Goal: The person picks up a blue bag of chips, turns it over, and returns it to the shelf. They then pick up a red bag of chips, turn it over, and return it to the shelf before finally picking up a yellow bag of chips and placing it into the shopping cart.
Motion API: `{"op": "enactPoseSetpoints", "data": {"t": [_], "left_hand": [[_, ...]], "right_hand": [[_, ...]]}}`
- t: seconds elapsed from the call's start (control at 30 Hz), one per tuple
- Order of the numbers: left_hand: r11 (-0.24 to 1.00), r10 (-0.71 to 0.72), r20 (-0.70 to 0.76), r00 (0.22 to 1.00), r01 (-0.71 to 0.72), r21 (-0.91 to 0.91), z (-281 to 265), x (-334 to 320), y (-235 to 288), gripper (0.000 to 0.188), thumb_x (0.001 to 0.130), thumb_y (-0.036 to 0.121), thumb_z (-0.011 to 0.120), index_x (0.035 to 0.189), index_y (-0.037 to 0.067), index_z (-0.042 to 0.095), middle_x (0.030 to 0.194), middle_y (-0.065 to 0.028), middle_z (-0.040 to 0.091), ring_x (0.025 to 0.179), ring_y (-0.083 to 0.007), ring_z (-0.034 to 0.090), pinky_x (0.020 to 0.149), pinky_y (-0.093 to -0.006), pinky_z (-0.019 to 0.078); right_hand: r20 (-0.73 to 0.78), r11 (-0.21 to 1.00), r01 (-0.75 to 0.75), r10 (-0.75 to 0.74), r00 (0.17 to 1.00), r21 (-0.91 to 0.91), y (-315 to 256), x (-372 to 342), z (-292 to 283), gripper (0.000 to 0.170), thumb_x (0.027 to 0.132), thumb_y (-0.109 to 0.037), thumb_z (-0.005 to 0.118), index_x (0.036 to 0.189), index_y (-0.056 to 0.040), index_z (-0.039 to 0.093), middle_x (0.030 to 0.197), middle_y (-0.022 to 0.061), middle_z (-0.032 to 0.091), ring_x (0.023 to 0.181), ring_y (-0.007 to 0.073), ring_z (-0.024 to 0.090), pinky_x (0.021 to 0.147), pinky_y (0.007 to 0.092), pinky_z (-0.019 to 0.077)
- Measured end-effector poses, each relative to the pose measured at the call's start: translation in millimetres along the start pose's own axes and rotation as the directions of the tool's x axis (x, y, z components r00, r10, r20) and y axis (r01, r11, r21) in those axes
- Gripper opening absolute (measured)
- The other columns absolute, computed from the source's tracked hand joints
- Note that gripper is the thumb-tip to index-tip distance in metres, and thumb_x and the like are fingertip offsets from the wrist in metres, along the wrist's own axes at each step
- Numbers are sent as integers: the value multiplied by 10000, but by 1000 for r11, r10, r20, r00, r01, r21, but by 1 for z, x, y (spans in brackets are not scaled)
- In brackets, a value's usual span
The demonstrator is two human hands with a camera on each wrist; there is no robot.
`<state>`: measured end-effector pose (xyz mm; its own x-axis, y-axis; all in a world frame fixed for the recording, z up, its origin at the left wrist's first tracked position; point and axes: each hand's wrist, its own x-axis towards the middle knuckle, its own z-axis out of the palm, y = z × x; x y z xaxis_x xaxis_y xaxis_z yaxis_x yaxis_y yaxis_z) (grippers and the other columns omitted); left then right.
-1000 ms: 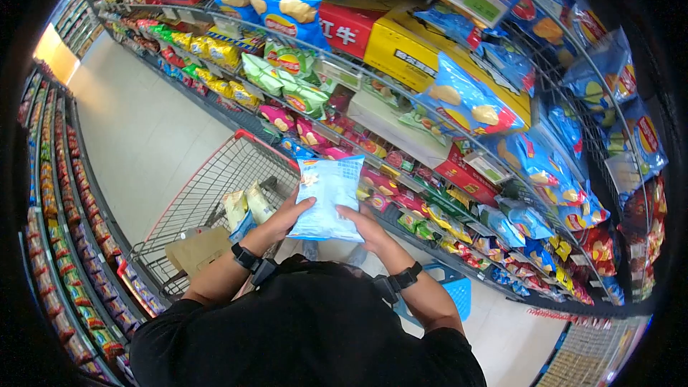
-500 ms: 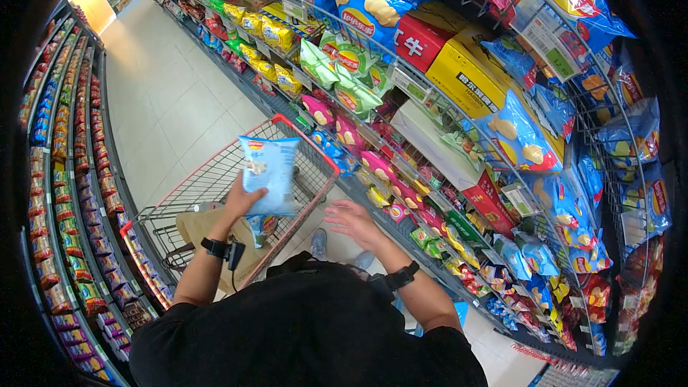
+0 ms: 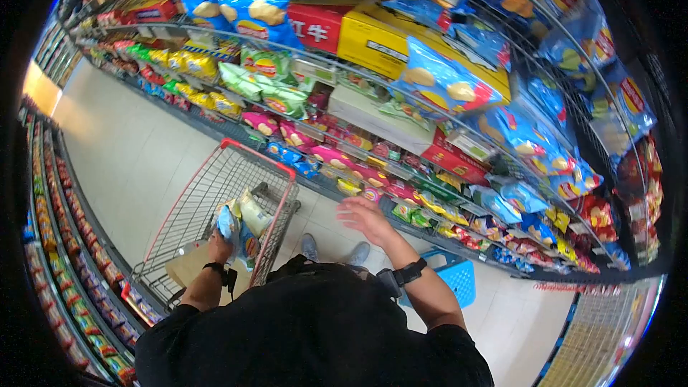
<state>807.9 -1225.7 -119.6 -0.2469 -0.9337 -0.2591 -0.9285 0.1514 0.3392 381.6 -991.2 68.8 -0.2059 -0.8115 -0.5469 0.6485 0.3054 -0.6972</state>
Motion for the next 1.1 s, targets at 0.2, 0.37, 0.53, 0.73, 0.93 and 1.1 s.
{"op": "enactPoseSetpoints", "data": {"t": [0.2, 0.37, 0.53, 0.73, 0.93, 1.1], "left_hand": [[943, 327, -117, 938, -333, -31, 17, 36, 102, 590, 756, 192, 677, 1257, -10, 440, 1179, -279, 515, 1097, -432, 513, 938, -477, 427], [690, 652, -13, 758, -600, -404, 5, 7, 290, 589, 721, 25, 646, 1272, 8, 437, 1235, -210, 495, 1164, -385, 477, 999, -436, 398], [359, 903, -33, 427, -796, -488, 35, -46, 433, 659, 761, 88, 676, 1349, 34, 382, 1327, -202, 435, 1231, -377, 441, 1026, -418, 385], [214, 974, 40, 224, -842, -495, 53, -94, 549, 748, 758, 164, 726, 1392, 58, 343, 1404, -199, 367, 1296, -374, 382, 1063, -413, 362], [210, 976, 44, 211, -886, -413, 79, -105, 606, 737, 778, 232, 720, 1387, 38, 354, 1420, -230, 357, 1314, -371, 369, 1069, -413, 349], [323, 946, 162, 282, -874, -363, 99, -96, 628, 762, 796, 350, 691, 1409, 56, 348, 1464, -208, 321, 1326, -355, 370, 1060, -420, 366]], "right_hand": [[-394, 957, 257, -290, 872, -135, 0, -26, -83, 506, 856, -116, 646, 1315, -114, 432, 1301, 121, 505, 1076, 212, 571, 869, 363, 474], [-689, 877, 417, -455, 564, -237, -11, -46, -158, 789, 759, -36, 704, 1430, -54, 290, 1397, 181, 392, 1105, 234, 542, 924, 349, 442], [-720, 820, 433, -552, 420, -375, -10, -51, -213, 852, 757, -42, 702, 1471, -92, 239, 1418, 180, 343, 1030, 191, 547, 831, 301, 474], [-665, 892, 272, -451, 595, -361, -23, -68, -230, 886, 757, -56, 709, 1479, -39, 197, 1292, 220, 511, 982, 239, 599, 812, 319, 512], [-588, 903, 333, -429, 685, -270, -41, -89, -243, 893, 771, -58, 678, 1485, -40, 141, 1199, 161, 593, 959, 193, 622, 717, 315, 528], [-580, 873, 357, -487, 653, -332, -45, -93, -274, 856, 771, -4, 649, 1470, 7, 156, 1218, 177, 569, 927, 178, 630, 741, 297, 522]]}}
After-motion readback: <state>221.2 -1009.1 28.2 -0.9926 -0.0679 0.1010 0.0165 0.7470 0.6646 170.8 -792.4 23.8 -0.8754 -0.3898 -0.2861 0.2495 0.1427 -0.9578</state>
